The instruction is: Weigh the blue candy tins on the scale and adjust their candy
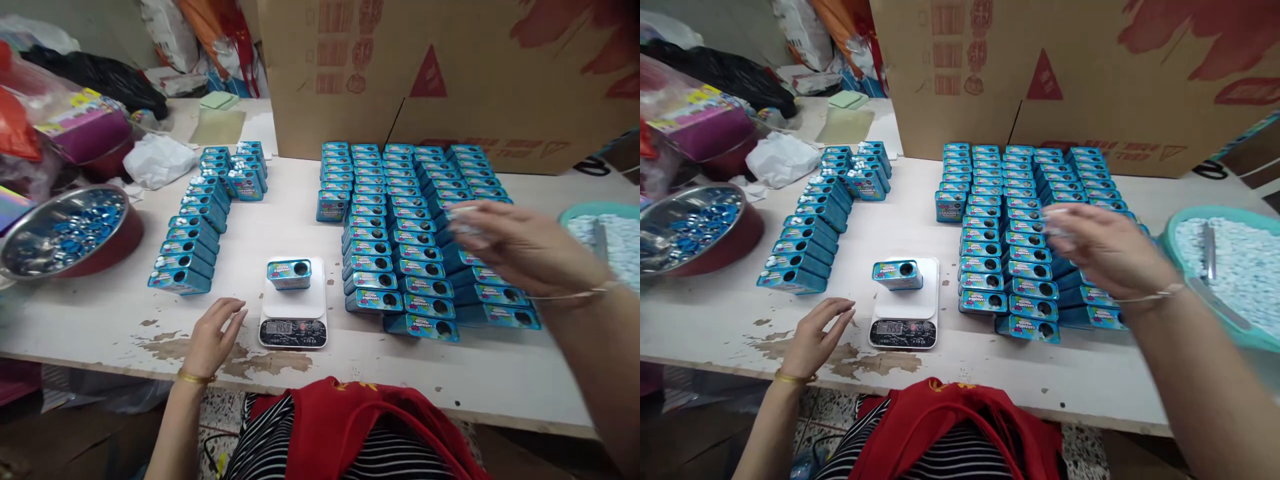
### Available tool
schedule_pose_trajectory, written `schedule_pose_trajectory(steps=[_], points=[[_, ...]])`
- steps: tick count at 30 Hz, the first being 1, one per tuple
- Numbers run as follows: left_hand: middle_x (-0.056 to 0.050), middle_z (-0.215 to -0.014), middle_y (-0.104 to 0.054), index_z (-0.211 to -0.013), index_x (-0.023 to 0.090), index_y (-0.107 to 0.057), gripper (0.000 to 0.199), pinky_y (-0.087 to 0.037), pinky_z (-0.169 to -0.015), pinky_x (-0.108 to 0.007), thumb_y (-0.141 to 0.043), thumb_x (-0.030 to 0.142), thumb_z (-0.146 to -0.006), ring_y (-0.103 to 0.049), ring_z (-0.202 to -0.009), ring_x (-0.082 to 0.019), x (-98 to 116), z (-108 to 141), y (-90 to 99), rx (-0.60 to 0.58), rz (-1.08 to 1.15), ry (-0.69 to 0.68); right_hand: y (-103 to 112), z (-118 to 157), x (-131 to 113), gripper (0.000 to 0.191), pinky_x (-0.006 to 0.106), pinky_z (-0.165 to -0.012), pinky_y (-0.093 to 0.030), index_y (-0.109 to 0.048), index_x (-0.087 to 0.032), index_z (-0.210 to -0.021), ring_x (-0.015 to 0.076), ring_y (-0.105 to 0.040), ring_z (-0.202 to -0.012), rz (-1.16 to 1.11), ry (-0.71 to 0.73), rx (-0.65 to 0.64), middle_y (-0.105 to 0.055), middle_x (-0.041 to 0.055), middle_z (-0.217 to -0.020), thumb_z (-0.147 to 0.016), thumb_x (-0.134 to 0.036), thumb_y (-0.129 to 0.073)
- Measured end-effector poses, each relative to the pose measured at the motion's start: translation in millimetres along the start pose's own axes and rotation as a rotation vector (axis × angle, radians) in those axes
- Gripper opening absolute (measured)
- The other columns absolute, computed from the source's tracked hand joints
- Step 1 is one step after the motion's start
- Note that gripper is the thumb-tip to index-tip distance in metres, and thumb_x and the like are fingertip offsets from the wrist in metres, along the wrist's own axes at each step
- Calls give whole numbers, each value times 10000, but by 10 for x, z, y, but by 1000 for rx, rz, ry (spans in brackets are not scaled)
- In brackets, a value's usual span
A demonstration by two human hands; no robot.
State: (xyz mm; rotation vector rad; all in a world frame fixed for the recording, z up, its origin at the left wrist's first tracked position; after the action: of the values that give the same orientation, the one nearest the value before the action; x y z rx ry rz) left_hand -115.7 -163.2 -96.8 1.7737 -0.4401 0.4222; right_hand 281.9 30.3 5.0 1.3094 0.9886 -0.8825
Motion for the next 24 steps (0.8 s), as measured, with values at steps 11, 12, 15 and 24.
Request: schedule_pose_trajectory(steps=[11,12,15,24], points=[[-56,-974,-631,-989,197,-617,201,-480,-863,-292,-494,329,-902,-596,-947,-162,-146,260,-24,53,54,28,-1852,213,-373,145,199,-530,-307,-661,-109,-878,68,-421,-545,340,199,-755,-533,-8,-627,-839,-162,-532],[-56,-976,-633,-986,196,-618,203,-478,-875,-300,-496,334,-900,-596,-953,-166,-163,270,-31,58,56,31,-1859,214,-372,147,206,-540,-301,-669,-111,-893,72,-412,-548,399,235,-754,-530,-9,-622,-840,-153,-539],[-63,-975,-632,-984,191,-615,218,-478,-870,-313,-485,348,-905,-593,-950,-173,-198,266,-59,51,73,47,-1867,220,-383,160,214,-560,-298,-669,-117,-956,76,-404,-557,496,298,-743,-546,-6,-651,-844,-153,-560],[-58,-953,-611,-988,182,-606,199,-466,-840,-290,-475,311,-912,-579,-920,-156,-238,248,-136,23,114,64,-1762,189,-299,137,180,-451,-298,-606,-122,-821,50,-398,-495,-38,-118,-746,-527,-10,-645,-846,-254,-582]])
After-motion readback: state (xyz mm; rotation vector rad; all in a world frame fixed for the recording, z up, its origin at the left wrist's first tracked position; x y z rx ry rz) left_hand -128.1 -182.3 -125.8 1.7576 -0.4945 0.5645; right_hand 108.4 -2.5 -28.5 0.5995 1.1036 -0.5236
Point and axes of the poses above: each hand's wrist, its own z-axis away from the middle knuckle, its own y-axis out of the back of the hand, x = y × z, the point moved 2 cm from there along -z, towards the middle knuckle
